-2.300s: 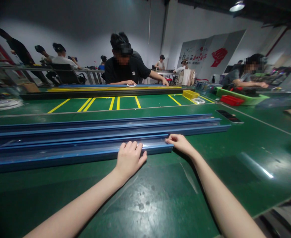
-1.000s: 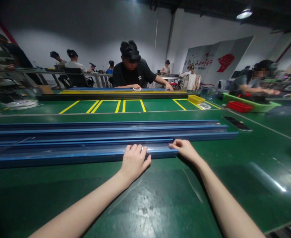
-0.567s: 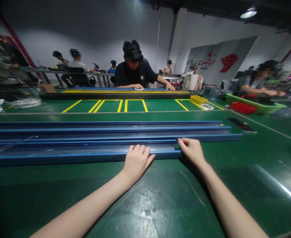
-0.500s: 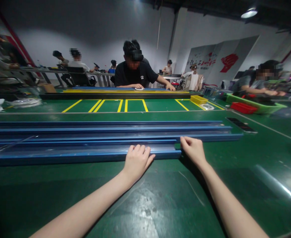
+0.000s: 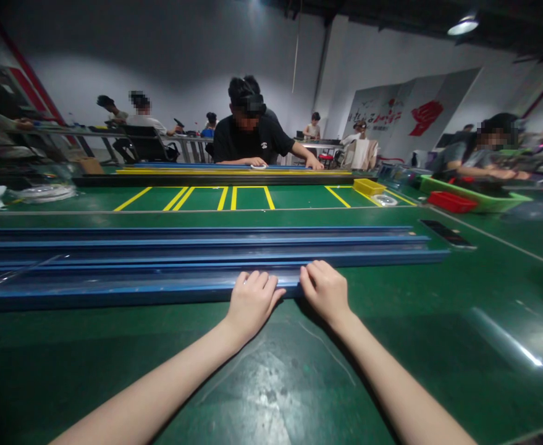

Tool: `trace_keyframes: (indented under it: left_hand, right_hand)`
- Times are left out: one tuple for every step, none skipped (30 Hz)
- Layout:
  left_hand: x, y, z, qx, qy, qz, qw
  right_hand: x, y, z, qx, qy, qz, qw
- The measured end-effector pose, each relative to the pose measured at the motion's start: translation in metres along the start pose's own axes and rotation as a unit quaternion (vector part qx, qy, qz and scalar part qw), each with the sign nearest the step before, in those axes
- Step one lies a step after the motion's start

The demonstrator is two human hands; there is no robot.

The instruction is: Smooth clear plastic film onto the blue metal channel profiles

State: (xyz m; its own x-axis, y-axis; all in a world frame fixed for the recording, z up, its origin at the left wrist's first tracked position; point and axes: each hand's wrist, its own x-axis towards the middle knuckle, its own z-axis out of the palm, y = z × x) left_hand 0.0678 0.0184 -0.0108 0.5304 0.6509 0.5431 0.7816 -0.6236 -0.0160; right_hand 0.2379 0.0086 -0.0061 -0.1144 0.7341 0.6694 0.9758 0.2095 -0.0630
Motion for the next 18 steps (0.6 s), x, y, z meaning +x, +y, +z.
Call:
trace_keyframes:
  left_hand:
    - [0.000,0.000,0.000,0.001,-0.001,0.000,1.000]
    - [-0.001,0.000,0.000,0.001,-0.002,-0.001,1.000]
    - [-0.001,0.000,0.000,0.002,-0.003,-0.001,1.000]
    - [-0.001,0.000,0.000,0.003,-0.004,-0.001,1.000]
    - [-0.001,0.000,0.000,0.004,-0.005,-0.001,1.000]
    - [-0.001,0.000,0.000,0.004,-0.005,0.000,1.000]
    - [-0.001,0.000,0.000,0.005,-0.006,0.000,1.000]
    - [-0.001,0.000,-0.001,0.005,-0.007,-0.001,1.000]
    - [-0.001,0.000,-0.001,0.005,-0.007,-0.001,1.000]
    - [-0.001,0.000,-0.001,0.005,-0.007,-0.001,1.000]
    - [-0.001,0.000,-0.002,0.005,-0.007,-0.001,1.000]
    - [-0.001,0.000,-0.002,0.005,-0.007,-0.001,1.000]
    - [-0.001,0.000,-0.002,0.006,-0.007,0.000,1.000]
    - [-0.001,0.000,-0.003,0.007,-0.006,-0.001,1.000]
    - [-0.001,0.000,-0.003,0.007,-0.007,-0.001,1.000]
    - [-0.001,0.000,-0.003,0.008,-0.007,0.000,1.000]
    - [-0.001,0.000,-0.003,0.009,-0.008,0.000,1.000]
    - [-0.001,0.001,-0.003,0.009,-0.008,0.000,1.000]
  right_hand:
    - [0.001,0.000,0.002,0.005,-0.002,0.004,1.000]
    - [0.002,0.001,0.004,0.009,-0.007,0.008,1.000]
    - [0.003,0.002,0.006,0.011,-0.013,0.011,1.000]
    - [0.004,0.002,0.007,0.009,-0.020,0.015,1.000]
    - [0.005,0.003,0.008,0.002,-0.025,0.019,1.000]
    - [0.006,0.003,0.009,-0.007,-0.029,0.023,0.999]
    - [0.007,0.003,0.009,-0.017,-0.032,0.027,0.999]
    - [0.008,0.002,0.010,-0.026,-0.035,0.031,0.999]
    - [0.008,0.001,0.010,-0.032,-0.037,0.034,0.998]
    - [0.009,0.001,0.010,-0.036,-0.039,0.037,0.998]
    - [0.009,0.000,0.011,-0.039,-0.040,0.039,0.998]
    - [0.009,0.000,0.011,-0.040,-0.041,0.041,0.997]
    - [0.009,-0.001,0.011,-0.042,-0.043,0.045,0.997]
    - [0.009,-0.001,0.011,-0.043,-0.044,0.051,0.997]
    - [0.009,-0.001,0.012,-0.045,-0.047,0.059,0.996]
    - [0.010,-0.002,0.012,-0.048,-0.050,0.068,0.995]
    - [0.010,-0.002,0.012,-0.052,-0.054,0.077,0.994]
    - [0.011,-0.002,0.012,-0.056,-0.056,0.084,0.993]
